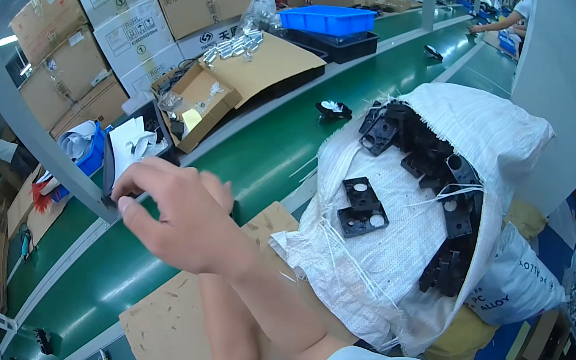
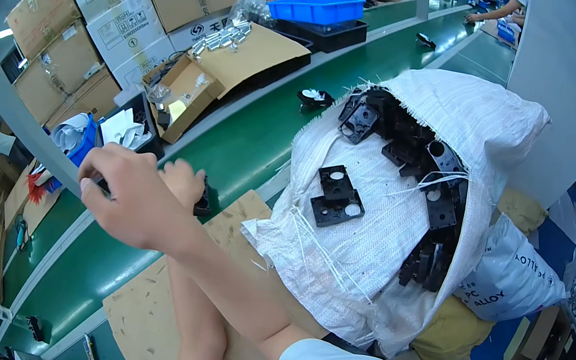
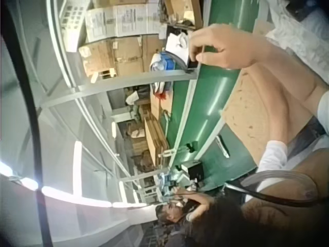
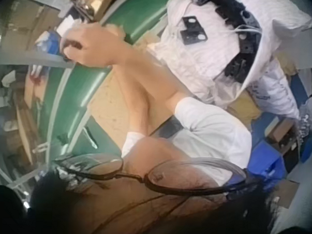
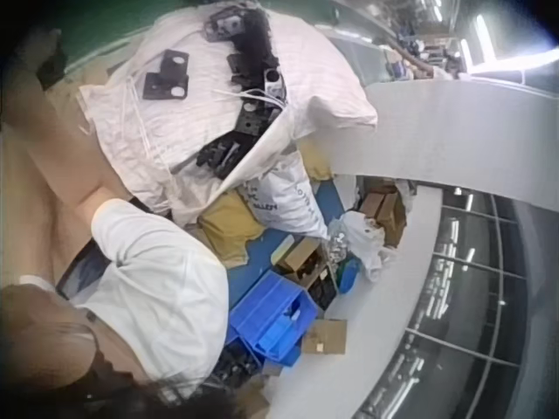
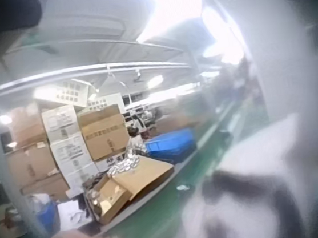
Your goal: Assembling plastic and electronic components at an industrial workstation.
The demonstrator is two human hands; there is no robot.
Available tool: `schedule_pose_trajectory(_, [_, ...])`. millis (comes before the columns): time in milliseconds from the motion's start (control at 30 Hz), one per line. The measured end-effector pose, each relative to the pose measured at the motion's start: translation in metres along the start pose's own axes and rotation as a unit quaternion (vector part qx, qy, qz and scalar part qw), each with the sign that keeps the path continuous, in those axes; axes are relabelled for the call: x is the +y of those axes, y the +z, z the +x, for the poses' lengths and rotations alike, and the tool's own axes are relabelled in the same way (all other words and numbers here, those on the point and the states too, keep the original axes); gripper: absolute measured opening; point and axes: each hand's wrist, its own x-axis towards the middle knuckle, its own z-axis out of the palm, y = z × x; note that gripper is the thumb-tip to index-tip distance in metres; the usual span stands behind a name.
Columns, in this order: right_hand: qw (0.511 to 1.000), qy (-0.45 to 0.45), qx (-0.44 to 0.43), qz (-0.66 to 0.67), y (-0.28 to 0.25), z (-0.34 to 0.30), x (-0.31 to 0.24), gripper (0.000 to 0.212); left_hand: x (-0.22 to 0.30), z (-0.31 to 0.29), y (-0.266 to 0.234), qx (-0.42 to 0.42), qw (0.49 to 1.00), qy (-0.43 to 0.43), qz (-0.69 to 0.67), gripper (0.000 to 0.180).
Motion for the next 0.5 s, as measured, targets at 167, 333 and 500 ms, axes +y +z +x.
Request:
schedule_pose_trajectory(167, [0.998, 0.012, -0.066, 0.017, -0.008, -0.007, -0.006, 0.015, 0.069, -0.006, 0.029, 0.067, 0.894, 0.378, -0.229, 0.043])
schedule_pose_trajectory(333, [0.993, 0.016, -0.12, -0.005, -0.015, -0.01, -0.02, 0.016, 0.134, -0.066, 0.069, 0.03, 0.828, 0.511, -0.229, 0.042])
schedule_pose_trajectory(500, [0.991, -0.045, -0.123, -0.037, -0.009, -0.014, -0.026, 0.014, 0.128, -0.059, 0.061, -0.002, 0.831, 0.509, -0.226, 0.025])
